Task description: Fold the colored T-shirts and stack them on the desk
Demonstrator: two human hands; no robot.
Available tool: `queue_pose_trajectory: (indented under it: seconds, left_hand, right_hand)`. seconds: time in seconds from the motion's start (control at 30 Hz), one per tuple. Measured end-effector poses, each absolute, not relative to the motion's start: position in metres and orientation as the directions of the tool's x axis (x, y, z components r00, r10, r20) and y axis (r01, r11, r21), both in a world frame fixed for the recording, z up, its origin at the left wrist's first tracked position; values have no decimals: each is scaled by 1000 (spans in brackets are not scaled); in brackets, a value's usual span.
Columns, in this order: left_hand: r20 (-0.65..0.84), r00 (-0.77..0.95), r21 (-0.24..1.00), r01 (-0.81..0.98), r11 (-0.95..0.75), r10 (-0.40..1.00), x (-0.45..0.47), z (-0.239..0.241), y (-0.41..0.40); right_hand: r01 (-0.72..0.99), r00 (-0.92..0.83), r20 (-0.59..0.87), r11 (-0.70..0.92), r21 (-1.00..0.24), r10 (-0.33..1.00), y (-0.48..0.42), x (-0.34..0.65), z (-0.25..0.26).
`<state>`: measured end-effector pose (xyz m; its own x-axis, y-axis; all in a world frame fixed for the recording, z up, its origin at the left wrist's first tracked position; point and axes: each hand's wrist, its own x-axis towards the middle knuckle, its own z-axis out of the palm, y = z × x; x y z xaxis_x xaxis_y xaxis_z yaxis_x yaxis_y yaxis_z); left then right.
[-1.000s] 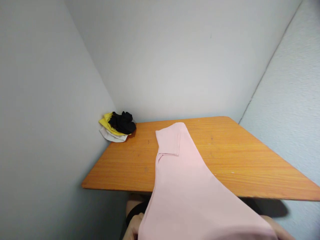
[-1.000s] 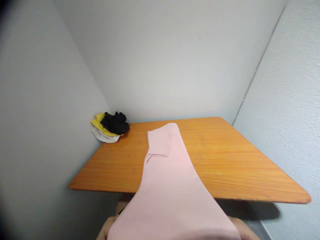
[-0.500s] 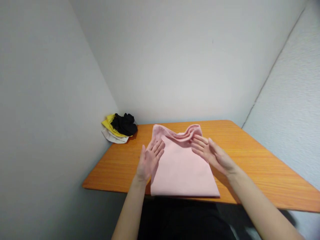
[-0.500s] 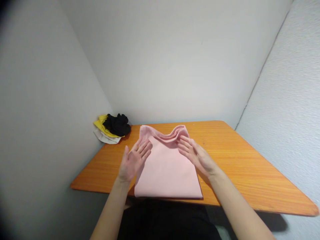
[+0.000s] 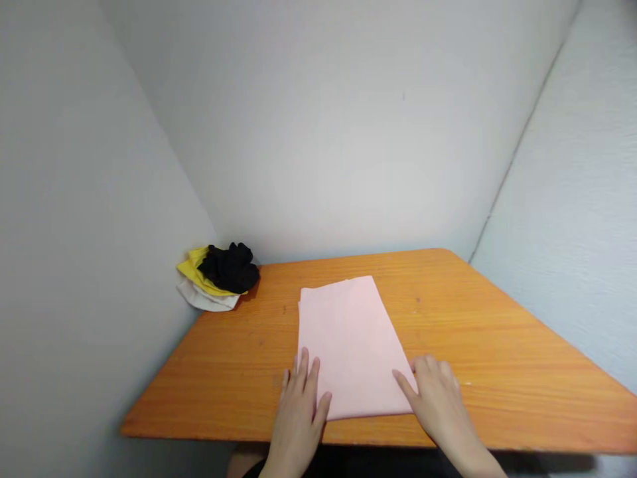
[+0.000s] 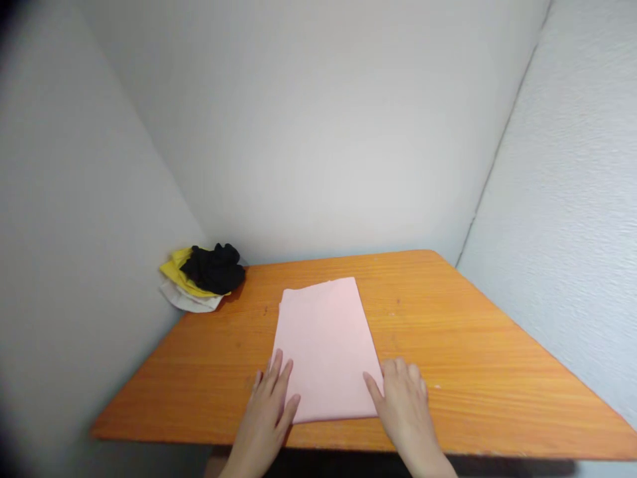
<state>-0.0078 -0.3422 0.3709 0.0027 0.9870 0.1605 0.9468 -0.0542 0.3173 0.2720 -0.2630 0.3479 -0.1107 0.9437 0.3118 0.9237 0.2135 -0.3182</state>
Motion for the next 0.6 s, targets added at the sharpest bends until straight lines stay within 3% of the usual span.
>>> queue_pose_trajectory:
  seconds: [0.1,0.23,0.47,0.6]
  left_hand:
    - [182,54,255,962,-100,982,4,368,-332]
    - [92,171,254,949,-189,981,47,375,-312]
    - [-74,515,433,788,-438,854,165,396,-287]
    - [-43,617,501,694,-517,786,221,396,-273]
  right_hand:
    - [902,-139,285,240,-358,948,-259,274,355]
    - [867,-13,246,133,-480,969,-249,315,359]
    - [875,382,368,-204,-439,848,-256,456,349]
    - [850,485,363,-331,-409,796,-261,525,343]
